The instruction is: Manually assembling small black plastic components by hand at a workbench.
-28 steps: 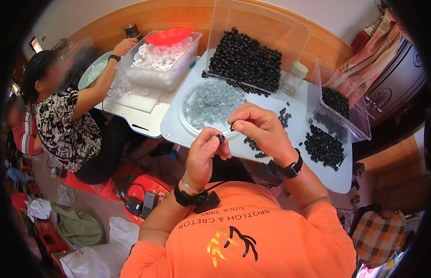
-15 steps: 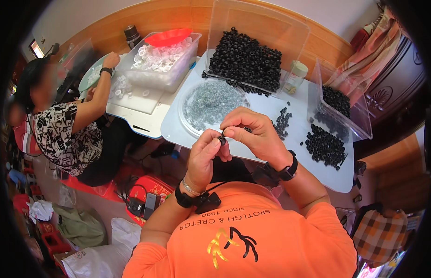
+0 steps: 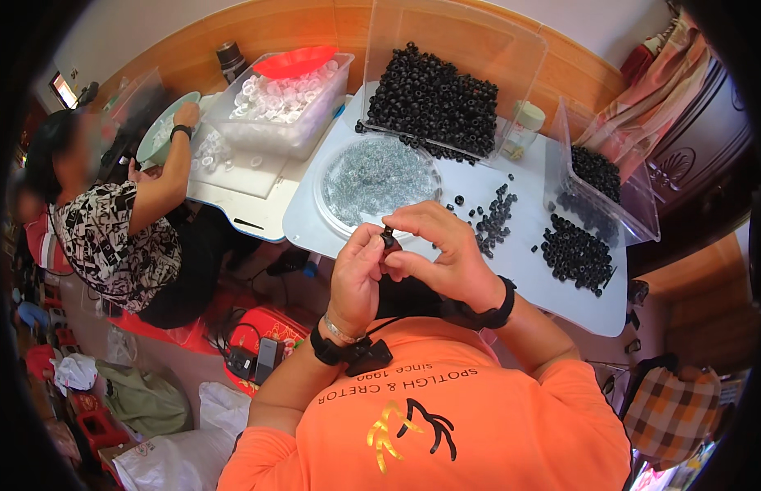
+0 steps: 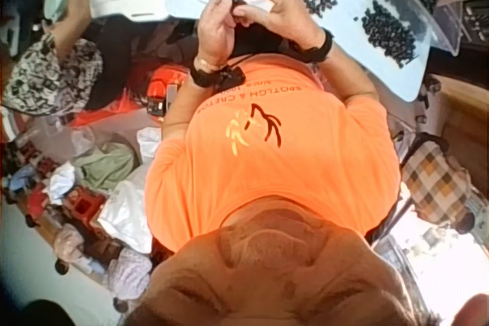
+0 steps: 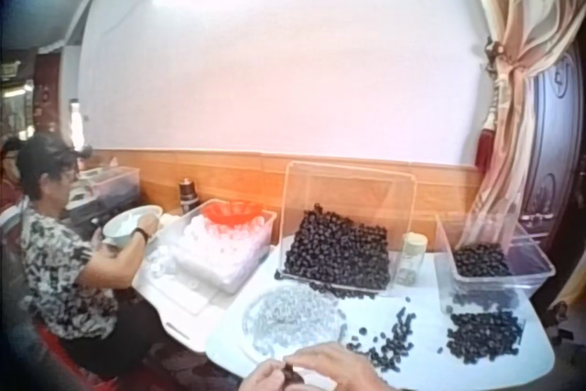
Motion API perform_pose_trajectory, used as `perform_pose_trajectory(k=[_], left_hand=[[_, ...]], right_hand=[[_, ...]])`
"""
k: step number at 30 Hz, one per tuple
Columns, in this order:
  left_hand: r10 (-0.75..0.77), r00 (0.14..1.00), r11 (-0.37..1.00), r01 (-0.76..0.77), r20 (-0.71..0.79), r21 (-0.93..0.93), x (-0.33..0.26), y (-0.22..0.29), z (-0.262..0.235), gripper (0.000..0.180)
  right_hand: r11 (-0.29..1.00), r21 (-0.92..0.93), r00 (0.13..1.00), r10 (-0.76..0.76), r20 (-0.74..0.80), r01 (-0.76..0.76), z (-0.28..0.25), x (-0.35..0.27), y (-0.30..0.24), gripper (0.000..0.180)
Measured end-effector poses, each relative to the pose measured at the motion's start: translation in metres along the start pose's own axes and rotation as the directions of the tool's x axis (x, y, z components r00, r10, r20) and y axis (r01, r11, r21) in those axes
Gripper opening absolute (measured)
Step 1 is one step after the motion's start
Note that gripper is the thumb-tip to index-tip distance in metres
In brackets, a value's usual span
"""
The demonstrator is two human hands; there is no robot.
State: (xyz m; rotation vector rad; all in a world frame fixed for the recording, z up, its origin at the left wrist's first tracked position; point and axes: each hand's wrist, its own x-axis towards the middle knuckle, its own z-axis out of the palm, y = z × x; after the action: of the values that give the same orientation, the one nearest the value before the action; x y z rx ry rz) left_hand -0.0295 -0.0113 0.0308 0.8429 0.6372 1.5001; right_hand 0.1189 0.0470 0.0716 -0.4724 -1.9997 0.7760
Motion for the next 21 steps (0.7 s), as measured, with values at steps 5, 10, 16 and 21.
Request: perform_pose_trajectory(k=[5,10,16,21], left_hand=[[-0.073,0.997,0.996,0.073,0.005,-0.051,-0.003,-0.006,0.004,0.02],[-0.131,0.991,0.989,0.132,0.013,-0.069,-0.002,-0.003,0.008,0.022],[-0.155,0.983,0.988,0.157,0.094,-0.012,-0.002,-0.01,0.002,0.027],[-0.1,0.992,0.995,0.098,0.072,0.035,-0.008,-0.011,0.011,0.03]], right_hand=[[0.98,-0.182,0.995,-0.09,-0.037,0.082,0.003,-0.011,0.004,0.041],[0.966,-0.24,0.993,-0.11,-0.042,0.097,0.001,-0.011,0.005,0.036],[0.954,-0.281,0.994,-0.105,-0.005,0.1,-0.009,-0.015,0.004,0.032],[0.942,-0.316,0.992,-0.123,-0.009,0.114,-0.008,-0.019,0.0,0.034]])
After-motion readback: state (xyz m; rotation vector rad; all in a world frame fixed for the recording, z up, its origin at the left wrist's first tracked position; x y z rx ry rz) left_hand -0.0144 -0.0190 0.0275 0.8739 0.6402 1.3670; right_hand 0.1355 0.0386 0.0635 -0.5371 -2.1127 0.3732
